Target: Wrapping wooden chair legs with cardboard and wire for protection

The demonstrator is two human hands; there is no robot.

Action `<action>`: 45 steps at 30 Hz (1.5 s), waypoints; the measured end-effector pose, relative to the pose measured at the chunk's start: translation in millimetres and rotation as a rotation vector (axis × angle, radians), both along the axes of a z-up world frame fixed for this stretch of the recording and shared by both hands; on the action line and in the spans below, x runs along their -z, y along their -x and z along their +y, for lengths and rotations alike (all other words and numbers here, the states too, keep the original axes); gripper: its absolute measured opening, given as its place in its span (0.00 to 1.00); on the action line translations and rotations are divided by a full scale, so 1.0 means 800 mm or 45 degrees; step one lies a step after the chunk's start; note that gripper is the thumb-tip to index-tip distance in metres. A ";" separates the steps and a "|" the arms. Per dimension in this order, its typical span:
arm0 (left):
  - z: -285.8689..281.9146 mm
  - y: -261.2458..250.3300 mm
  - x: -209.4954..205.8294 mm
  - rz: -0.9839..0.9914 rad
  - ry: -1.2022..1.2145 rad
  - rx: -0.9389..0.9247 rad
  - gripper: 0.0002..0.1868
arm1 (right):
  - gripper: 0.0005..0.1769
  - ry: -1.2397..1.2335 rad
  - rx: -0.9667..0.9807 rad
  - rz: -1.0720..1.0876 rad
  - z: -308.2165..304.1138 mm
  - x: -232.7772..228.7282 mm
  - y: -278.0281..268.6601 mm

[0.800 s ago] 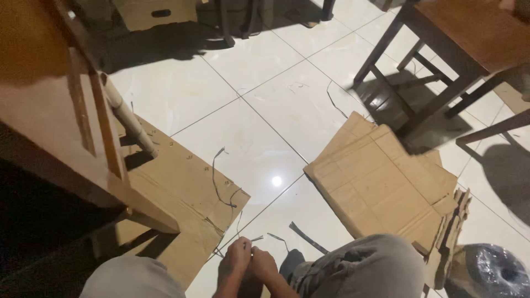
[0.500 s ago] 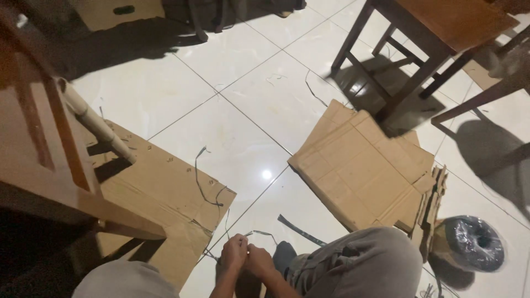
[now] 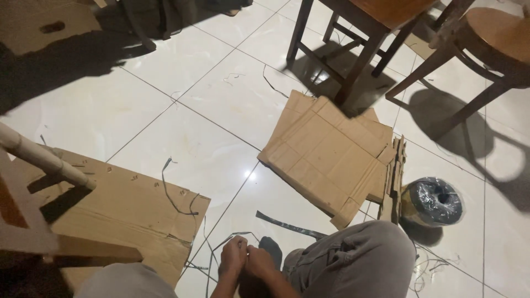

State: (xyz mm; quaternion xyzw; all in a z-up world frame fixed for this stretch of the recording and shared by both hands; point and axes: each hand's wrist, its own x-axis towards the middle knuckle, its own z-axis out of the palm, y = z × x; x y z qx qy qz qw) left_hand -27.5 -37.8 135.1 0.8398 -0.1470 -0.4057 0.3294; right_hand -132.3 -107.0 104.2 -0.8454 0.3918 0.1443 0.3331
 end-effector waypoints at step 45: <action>-0.141 0.136 -0.023 0.125 0.530 0.057 0.14 | 0.22 0.012 0.944 -0.042 -0.104 -0.118 0.099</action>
